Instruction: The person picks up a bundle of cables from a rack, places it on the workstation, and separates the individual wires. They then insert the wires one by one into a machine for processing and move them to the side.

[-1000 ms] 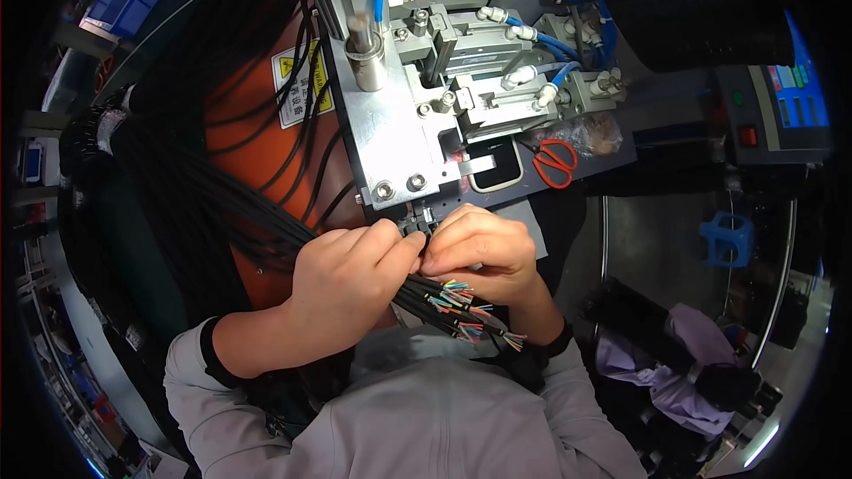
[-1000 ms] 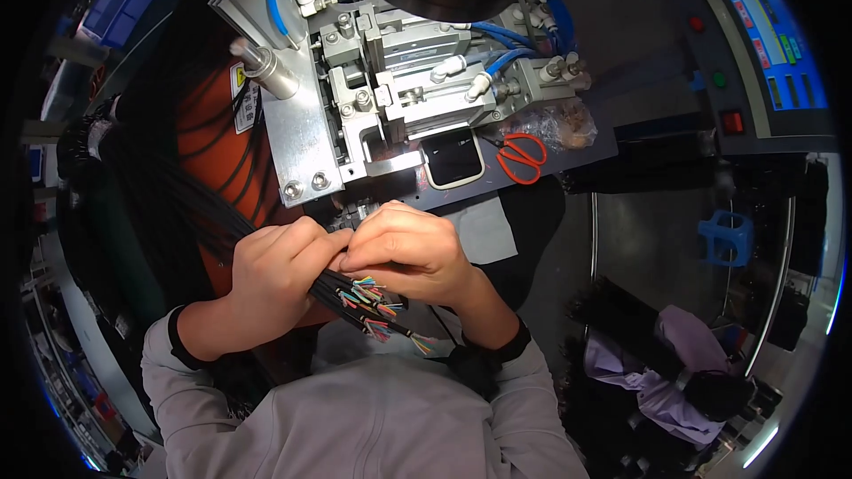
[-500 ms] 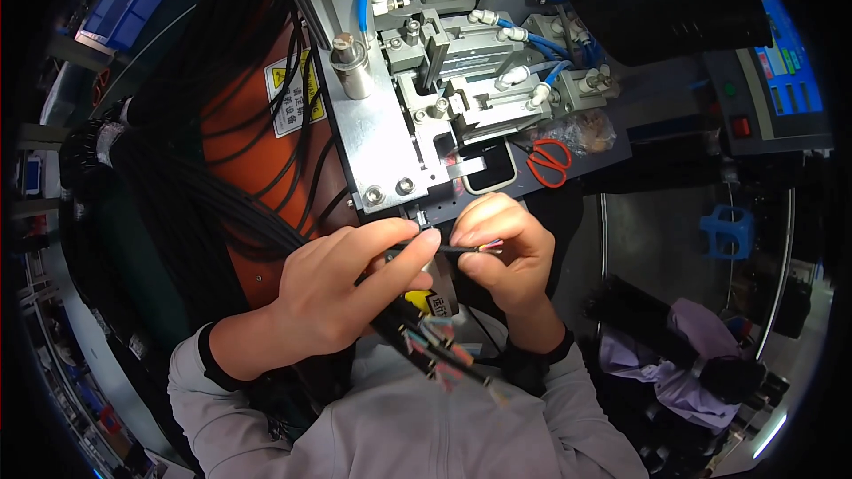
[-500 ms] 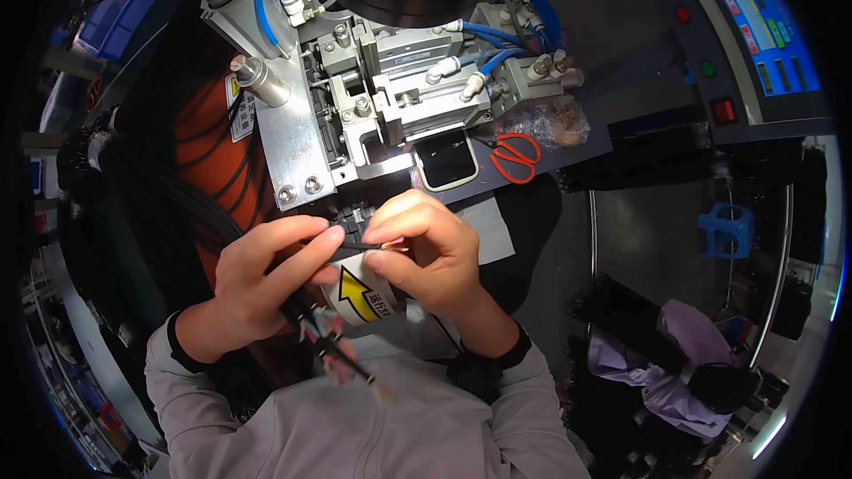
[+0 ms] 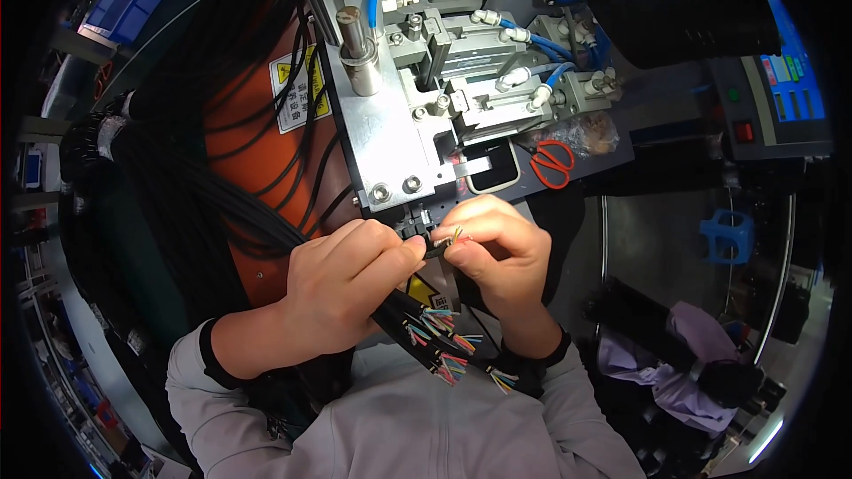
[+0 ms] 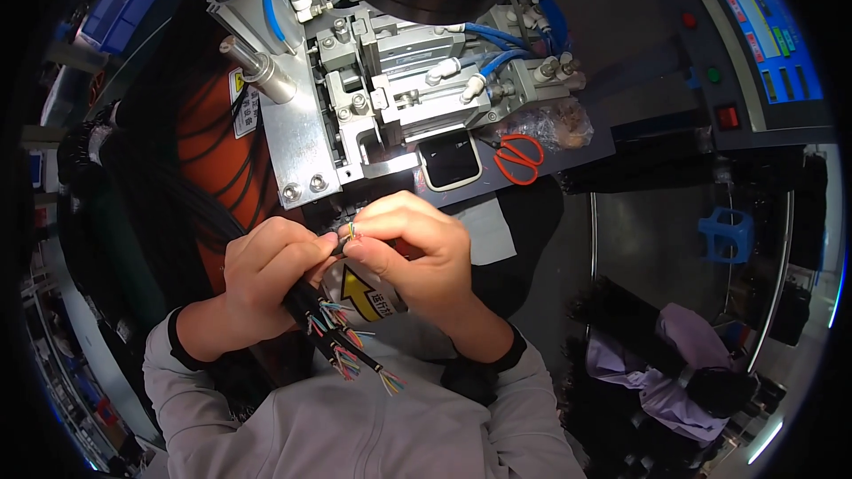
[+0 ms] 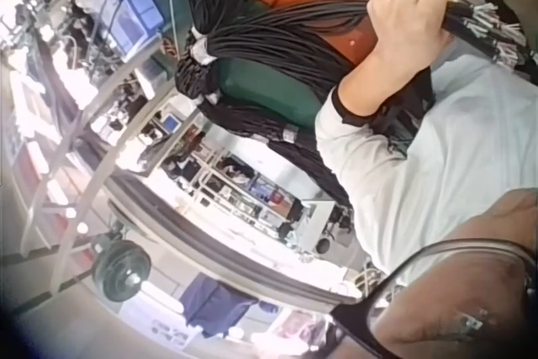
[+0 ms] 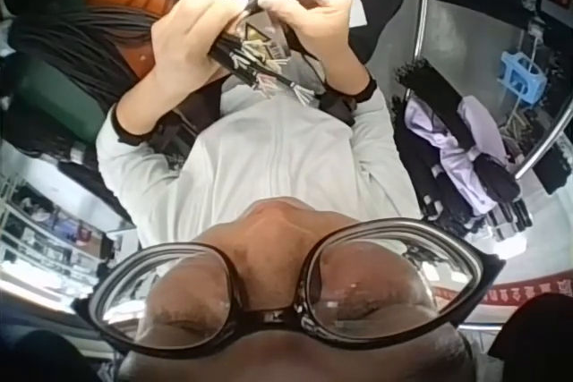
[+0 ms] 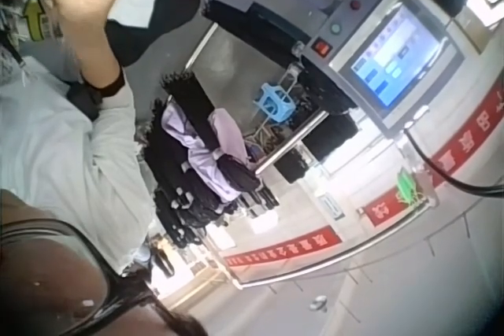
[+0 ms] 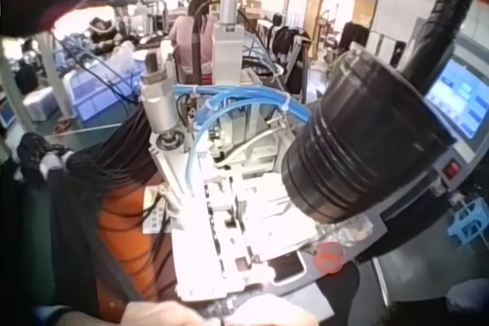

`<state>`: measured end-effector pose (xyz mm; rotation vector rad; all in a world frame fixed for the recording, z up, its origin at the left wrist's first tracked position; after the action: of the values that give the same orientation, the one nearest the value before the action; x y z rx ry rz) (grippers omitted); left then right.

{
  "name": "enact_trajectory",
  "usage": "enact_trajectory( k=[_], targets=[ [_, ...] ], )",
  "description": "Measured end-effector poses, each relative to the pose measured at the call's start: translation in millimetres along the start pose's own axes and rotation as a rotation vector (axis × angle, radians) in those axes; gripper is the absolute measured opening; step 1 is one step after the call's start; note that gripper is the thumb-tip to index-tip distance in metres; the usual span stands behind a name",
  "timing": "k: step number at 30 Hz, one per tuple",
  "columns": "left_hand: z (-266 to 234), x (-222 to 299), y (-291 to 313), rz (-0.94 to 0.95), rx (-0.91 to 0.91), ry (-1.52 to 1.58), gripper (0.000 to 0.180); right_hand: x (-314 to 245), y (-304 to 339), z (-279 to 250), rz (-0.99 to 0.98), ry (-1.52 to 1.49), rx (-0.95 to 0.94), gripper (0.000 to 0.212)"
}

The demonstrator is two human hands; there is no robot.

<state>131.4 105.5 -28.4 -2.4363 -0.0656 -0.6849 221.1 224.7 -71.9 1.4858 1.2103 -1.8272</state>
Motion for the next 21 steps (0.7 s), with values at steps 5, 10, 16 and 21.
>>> enact_trajectory(
  k=[5,10,16,21],
  targets=[
    [5,-1,4,-0.012,-0.084,-0.013,0.017,-14,-4,-5,-0.144,0.279,0.075,0.017],
    [6,0,6,0.02,-0.077,-0.206,0.016,-16,-10,-6,-0.016,0.502,-0.047,0.013],
    [8,1,11,0.072,-0.088,-0.176,0.036,27,2,-15,0.523,-0.116,-0.173,0.011],
    [19,9,13,0.067,-0.212,-0.316,0.037,27,-4,-12,0.257,0.217,-0.063,0.008]
  ],
)
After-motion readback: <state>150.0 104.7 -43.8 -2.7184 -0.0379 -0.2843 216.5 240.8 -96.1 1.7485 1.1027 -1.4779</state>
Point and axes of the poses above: each hand's wrist, its own y-axis away from the middle knuckle, its own z-axis out of the palm, x = y × z, the point moved 6 cm from there along -y, towards the middle knuckle, and after that the axes turned 2 degrees about z, right-handed, at the moved point
